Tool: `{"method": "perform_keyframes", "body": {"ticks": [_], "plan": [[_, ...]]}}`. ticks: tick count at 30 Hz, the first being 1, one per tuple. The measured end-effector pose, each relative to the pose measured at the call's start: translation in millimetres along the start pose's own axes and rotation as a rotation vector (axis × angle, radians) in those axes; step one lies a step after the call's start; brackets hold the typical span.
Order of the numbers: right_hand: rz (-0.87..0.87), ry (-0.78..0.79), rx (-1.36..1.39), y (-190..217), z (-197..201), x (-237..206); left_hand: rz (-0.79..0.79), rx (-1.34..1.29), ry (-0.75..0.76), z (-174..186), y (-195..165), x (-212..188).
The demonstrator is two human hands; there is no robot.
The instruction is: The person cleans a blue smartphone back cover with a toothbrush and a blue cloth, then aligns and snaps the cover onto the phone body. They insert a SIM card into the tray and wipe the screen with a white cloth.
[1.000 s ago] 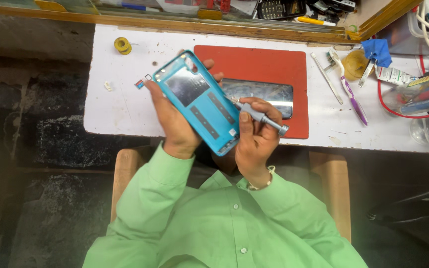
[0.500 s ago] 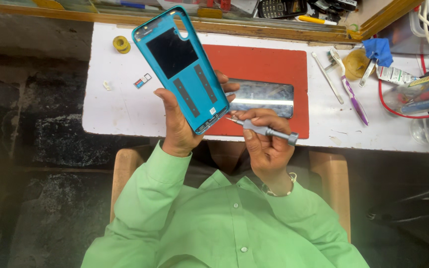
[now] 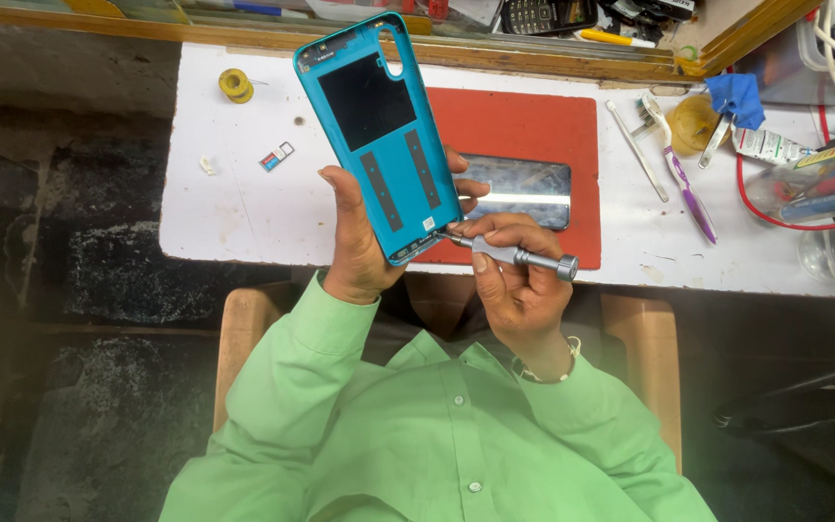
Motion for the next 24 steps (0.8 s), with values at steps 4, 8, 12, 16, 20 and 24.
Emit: {"method": "perform_keyframes", "body": {"ticks": [4,8,12,16,20,24], "plan": [[0.004,0.008,0.027,2.4,-1.5,0.4,0.019,-0.001,-0.009,-0.9,-1.6,-0.7],[-0.009,0.021,0.028,4.9,-5.4,0.1,0.039,0.022,-0.006,-2.2,-3.5,0.2],[-0.022,0.027,0.066,5.4,-6.5,0.9,0.028,0.022,-0.017,-4.3,-3.7,1.0],[-0.032,0.041,0.015,5.8,-4.8,0.4,0.035,-0.001,-0.02,-5.2,-3.1,1.0],[-0.023,0.036,0.035,4.4,-4.7,-0.8,0.025,0.023,-0.02,-5.6,-2.2,1.0],[-0.011,0.053,-0.027,3.3,-4.8,-1.2,0.025,0.027,-0.024,-4.6,-1.6,1.5]]}}
Point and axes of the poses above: each hand's wrist, its own x-axis towards the middle knuckle, its own z-axis out of the back of the hand, y = z × x, the point moved 1 cm from there along x, towards the middle knuckle, and after that the axes turned 12 degrees about y, right-handed, at the moved point
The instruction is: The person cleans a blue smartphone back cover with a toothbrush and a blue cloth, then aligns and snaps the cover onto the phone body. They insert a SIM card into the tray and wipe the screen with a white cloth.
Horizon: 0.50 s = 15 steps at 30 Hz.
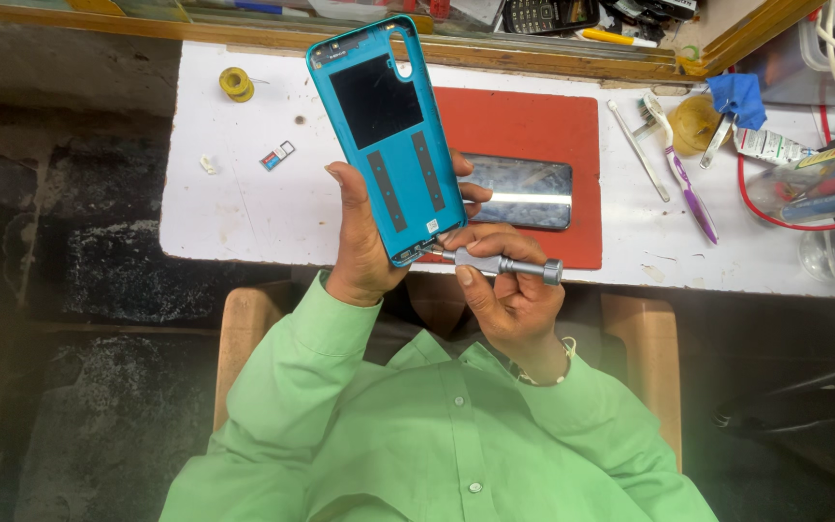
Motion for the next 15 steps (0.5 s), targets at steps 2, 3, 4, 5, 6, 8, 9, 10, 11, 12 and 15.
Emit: {"method": "perform_keyframes", "body": {"ticks": [2,3,4,5,6,8,9,10,11,12,15], "plan": [[-0.014,-0.019,0.055,-0.7,-0.2,0.0,0.001,0.002,-0.001,0.7,0.2,0.0],[-0.022,-0.029,0.084,-0.7,-0.7,-0.7,-0.001,0.005,-0.001,0.5,0.7,-0.7],[-0.027,-0.023,0.066,-0.4,-0.7,-0.9,-0.001,0.008,-0.002,0.7,0.8,-1.2],[-0.031,-0.019,0.048,0.1,-0.8,-1.7,-0.001,0.009,-0.007,1.1,1.2,-1.0],[-0.034,-0.014,0.029,0.4,-1.2,-2.2,-0.001,0.01,-0.01,1.3,1.6,-0.8],[-0.029,-0.016,0.063,0.4,-1.4,-2.7,-0.003,0.005,-0.008,1.2,2.7,-0.8],[-0.025,-0.016,0.081,0.1,-1.6,-2.6,-0.007,0.001,-0.003,1.4,2.9,-1.0],[-0.018,-0.01,0.06,-0.4,-2.9,-1.9,-0.011,-0.002,0.002,1.6,3.1,-1.0],[-0.012,-0.003,0.04,-0.7,-4.8,-1.1,-0.011,-0.002,0.001,1.6,3.3,-1.7],[-0.007,0.002,0.018,-0.3,-6.3,0.1,-0.009,-0.004,0.0,2.2,3.1,-2.0],[-0.037,-0.008,0.075,7.1,-6.9,4.2,0.006,-0.02,-0.039,4.8,1.2,-4.6]]}}
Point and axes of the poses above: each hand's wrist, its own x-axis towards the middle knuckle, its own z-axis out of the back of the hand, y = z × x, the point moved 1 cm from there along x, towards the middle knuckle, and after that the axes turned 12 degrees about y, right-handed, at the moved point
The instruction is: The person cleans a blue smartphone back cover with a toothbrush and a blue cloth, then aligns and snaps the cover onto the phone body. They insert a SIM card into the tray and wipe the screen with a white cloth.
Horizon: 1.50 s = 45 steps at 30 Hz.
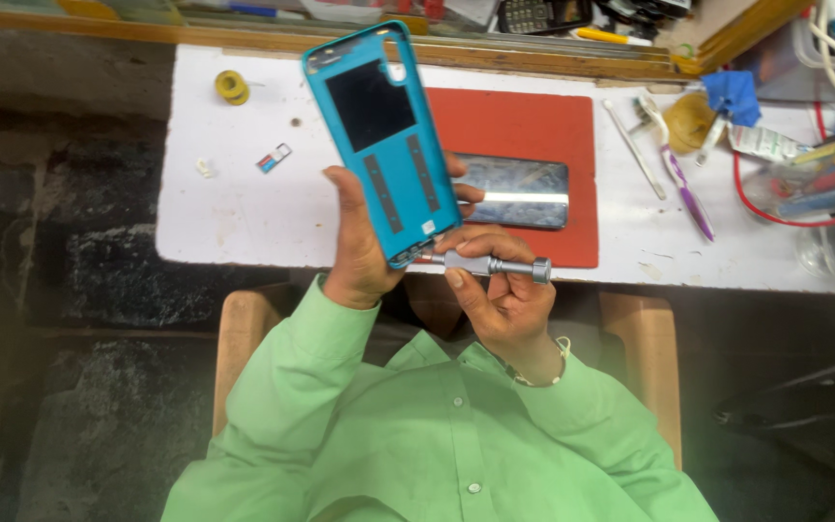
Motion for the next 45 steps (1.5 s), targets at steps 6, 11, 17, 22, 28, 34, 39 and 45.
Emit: {"method": "perform_keyframes", "body": {"ticks": [6,11,17,22,28,34,39,45], "plan": [[-0.434,-0.295,-0.625,47,79,4,-0.056,0.064,-0.054,13,-21,-13],[-0.7,-0.183,-1.294,25,156,5,-0.097,0.133,-0.135,25,-33,-25],[-0.572,-0.171,-1.487,-3,193,-15,-0.089,0.132,-0.131,27,-29,-27],[-0.253,-0.255,-1.688,4,259,16,-0.082,0.166,-0.08,20,-28,-26],[-0.73,-0.343,-1.774,-21,312,84,-0.078,0.167,-0.085,9,-29,-29],[-0.175,-0.332,-1.815,24,282,71,-0.069,0.163,-0.045,15,-32,-33],[0.034,-0.598,-1.201,140,278,-32,-0.048,0.134,-0.077,15,-37,-37],[-0.284,-0.734,-1.529,207,381,-103,-0.042,0.224,-0.055,9,-39,-34]]}}
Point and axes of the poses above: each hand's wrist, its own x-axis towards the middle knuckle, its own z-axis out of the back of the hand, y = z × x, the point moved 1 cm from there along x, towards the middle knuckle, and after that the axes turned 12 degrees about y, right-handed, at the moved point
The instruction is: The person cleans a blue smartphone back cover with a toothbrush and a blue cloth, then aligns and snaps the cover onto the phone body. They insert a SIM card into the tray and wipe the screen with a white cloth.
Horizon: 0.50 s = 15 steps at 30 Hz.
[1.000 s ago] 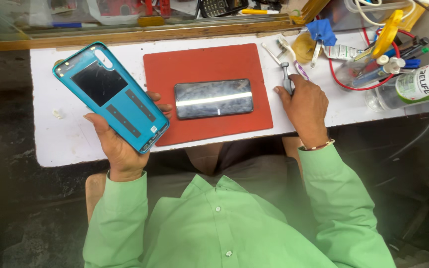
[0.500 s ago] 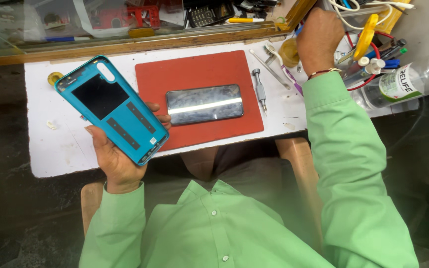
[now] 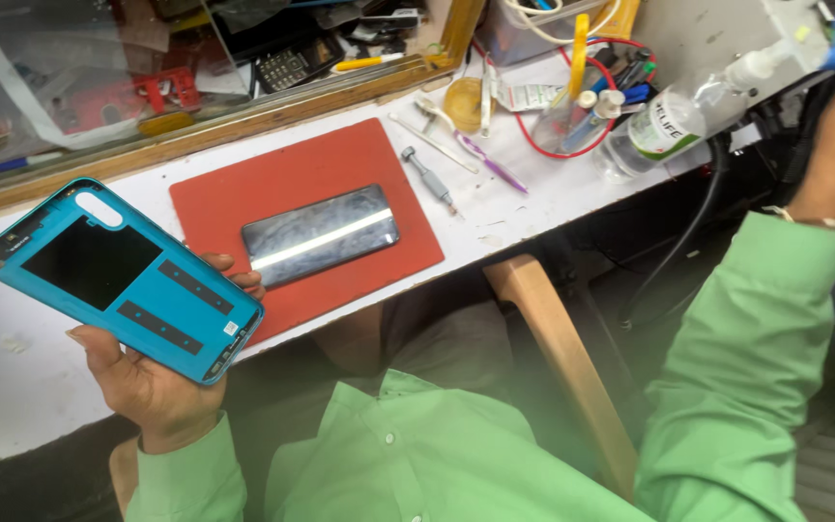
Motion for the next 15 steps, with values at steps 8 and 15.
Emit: {"method": "perform_keyframes", "body": {"ticks": [8,15], "plan": [[-0.111,0.259,0.582,10,6,4,0.019,-0.028,0.009,-9,8,2],[-0.103,0.423,0.846,9,13,12,0.025,-0.082,0.048,-7,16,4]]}}
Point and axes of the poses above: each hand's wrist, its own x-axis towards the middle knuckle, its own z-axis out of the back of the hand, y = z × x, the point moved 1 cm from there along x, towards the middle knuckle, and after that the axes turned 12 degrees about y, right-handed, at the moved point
